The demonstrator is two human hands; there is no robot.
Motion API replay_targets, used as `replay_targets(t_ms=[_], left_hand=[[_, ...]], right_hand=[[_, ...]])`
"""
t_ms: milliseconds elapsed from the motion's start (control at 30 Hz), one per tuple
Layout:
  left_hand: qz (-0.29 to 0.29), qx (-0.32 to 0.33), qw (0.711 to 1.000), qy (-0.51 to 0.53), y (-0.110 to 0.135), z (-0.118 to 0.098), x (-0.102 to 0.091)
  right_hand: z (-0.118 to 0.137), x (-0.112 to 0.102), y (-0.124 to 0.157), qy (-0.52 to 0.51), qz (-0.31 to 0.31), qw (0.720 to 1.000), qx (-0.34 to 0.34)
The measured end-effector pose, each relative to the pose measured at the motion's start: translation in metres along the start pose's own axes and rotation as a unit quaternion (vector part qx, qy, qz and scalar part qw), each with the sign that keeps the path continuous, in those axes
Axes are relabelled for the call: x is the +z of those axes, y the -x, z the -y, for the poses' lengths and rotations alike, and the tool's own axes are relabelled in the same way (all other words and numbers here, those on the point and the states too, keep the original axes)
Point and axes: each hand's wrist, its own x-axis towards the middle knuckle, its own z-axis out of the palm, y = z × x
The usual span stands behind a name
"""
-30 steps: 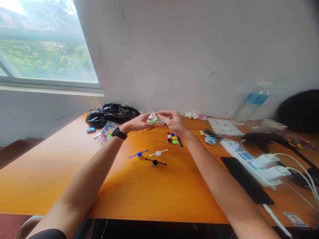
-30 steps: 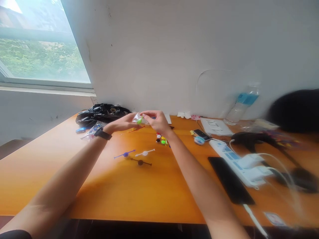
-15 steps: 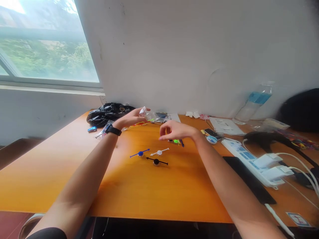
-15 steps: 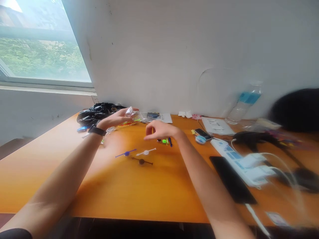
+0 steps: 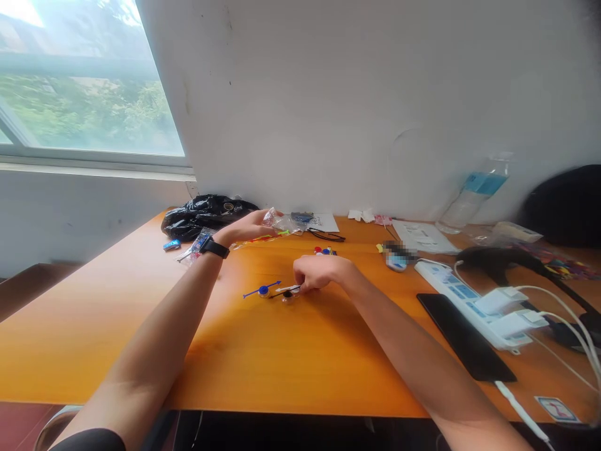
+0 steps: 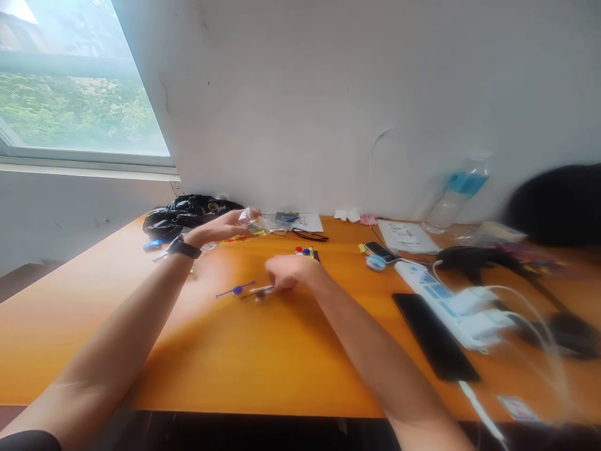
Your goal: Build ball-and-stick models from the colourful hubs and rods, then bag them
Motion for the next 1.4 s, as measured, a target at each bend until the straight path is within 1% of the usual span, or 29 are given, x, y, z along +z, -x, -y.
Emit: replay_targets(t_ms=[67,133,233,267,333,433,500,600,667,733,800,867,967,1133,1267,1400], left_hand=[[0.009,0.001,1.000,0.004,0.000,0.000,0.001],[0.017,0.004,1.000,0.003,0.000,-0.001,0.001],[0.012,0.007,1.000,-0.004,0.001,-0.004,0.001],[0.010,0.007,1.000,-0.007,0.002,-0.005,0.002],[0.007,-0.001,1.000,-0.008,0.002,-0.008,0.003],[0.011,-0.012,1.000,0.016,0.002,-0.011,0.007],[0.016,-0.002,0.999,0.031,0.001,-0.012,0.011],[0.015,0.036,0.999,0.027,-0.001,-0.014,0.015],[0.010,0.060,0.998,0.012,-0.002,-0.018,0.018],[0.001,0.074,0.997,-0.007,-0.003,-0.021,0.019],[-0.008,0.083,0.996,-0.022,-0.003,-0.023,0.020],[-0.021,0.087,0.995,-0.034,-0.004,-0.023,0.020],[-0.040,0.094,0.993,-0.054,-0.004,-0.022,0.019],[-0.037,0.105,0.989,-0.098,-0.005,-0.026,0.022],[-0.023,0.128,0.982,-0.138,-0.006,-0.033,0.031],[-0.017,0.153,0.976,-0.157,-0.005,-0.040,0.040]], right_hand=[[-0.005,-0.005,0.004,-0.026,0.003,1.000,-0.008],[-0.011,-0.014,0.013,-0.047,0.007,0.998,-0.041],[-0.021,-0.033,0.038,-0.098,-0.001,0.989,-0.107],[-0.024,-0.039,0.048,-0.127,-0.018,0.984,-0.125],[-0.033,-0.048,0.068,-0.176,-0.084,0.967,-0.161],[-0.049,-0.053,0.086,-0.241,-0.199,0.937,-0.159],[-0.058,-0.052,0.088,-0.294,-0.256,0.908,-0.152],[-0.064,-0.049,0.082,-0.364,-0.321,0.861,-0.151],[-0.063,-0.049,0.077,-0.377,-0.349,0.846,-0.146],[-0.059,-0.049,0.072,-0.372,-0.352,0.847,-0.140],[-0.057,-0.049,0.069,-0.368,-0.334,0.857,-0.137],[-0.058,-0.049,0.067,-0.367,-0.320,0.864,-0.130],[-0.061,-0.049,0.065,-0.365,-0.315,0.868,-0.115],[-0.058,-0.049,0.060,-0.362,-0.345,0.860,-0.101],[-0.046,-0.050,0.059,-0.341,-0.383,0.853,-0.098],[-0.039,-0.050,0.063,-0.354,-0.398,0.843,-0.080]])
